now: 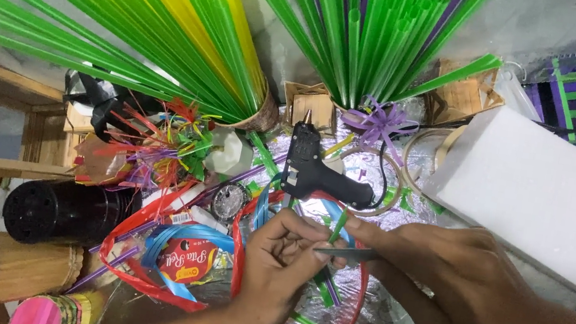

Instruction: A person is seen crafting a decorative item by cutting green plastic straws into small segments and gluing them together using a hot glue gun.

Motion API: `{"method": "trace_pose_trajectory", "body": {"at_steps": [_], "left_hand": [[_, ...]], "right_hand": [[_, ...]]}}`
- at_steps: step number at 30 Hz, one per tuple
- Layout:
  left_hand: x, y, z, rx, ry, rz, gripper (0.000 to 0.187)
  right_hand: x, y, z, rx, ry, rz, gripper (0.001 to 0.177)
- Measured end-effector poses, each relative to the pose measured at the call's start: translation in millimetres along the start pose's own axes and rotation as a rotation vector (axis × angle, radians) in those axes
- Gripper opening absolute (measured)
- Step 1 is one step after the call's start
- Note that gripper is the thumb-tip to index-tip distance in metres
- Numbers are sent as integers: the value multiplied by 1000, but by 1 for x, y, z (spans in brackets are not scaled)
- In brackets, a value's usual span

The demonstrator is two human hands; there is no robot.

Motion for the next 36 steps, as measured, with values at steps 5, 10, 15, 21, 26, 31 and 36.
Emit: {"method": "trace_pose_trajectory", "body": {"at_steps": [5,10,15,21,26,31,36], "left_hand": [[-5,9,4,15,46,-52,16],[-1,4,3,-6,20,-61,22],[-9,7,3,23,-19,-17,16],[-12,5,0,19,-35,78,13],[-14,5,-3,53,-34,83,13],[-16,5,-2,32,-69,68,12],[-17,9,1,49,-42,124,11]], "right_hand": [[5,-24,6,203,4,-108,33],[0,-5,6,43,-55,84,6],[1,-4,1,93,-9,110,22],[9,1,1,32,97,41,44],[13,2,-4,14,133,-6,45],[15,-1,1,31,138,29,42],[14,-10,4,116,117,-32,47]]}}
Point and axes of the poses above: each hand's wrist, its own z-axis towards the middle knuckle, its own x-axis out of the back of the hand, y = z × x, the point moved 10 cm from there along z, towards the middle knuckle, and after that the axes turned 1 degree about y, right-handed, at the moved point
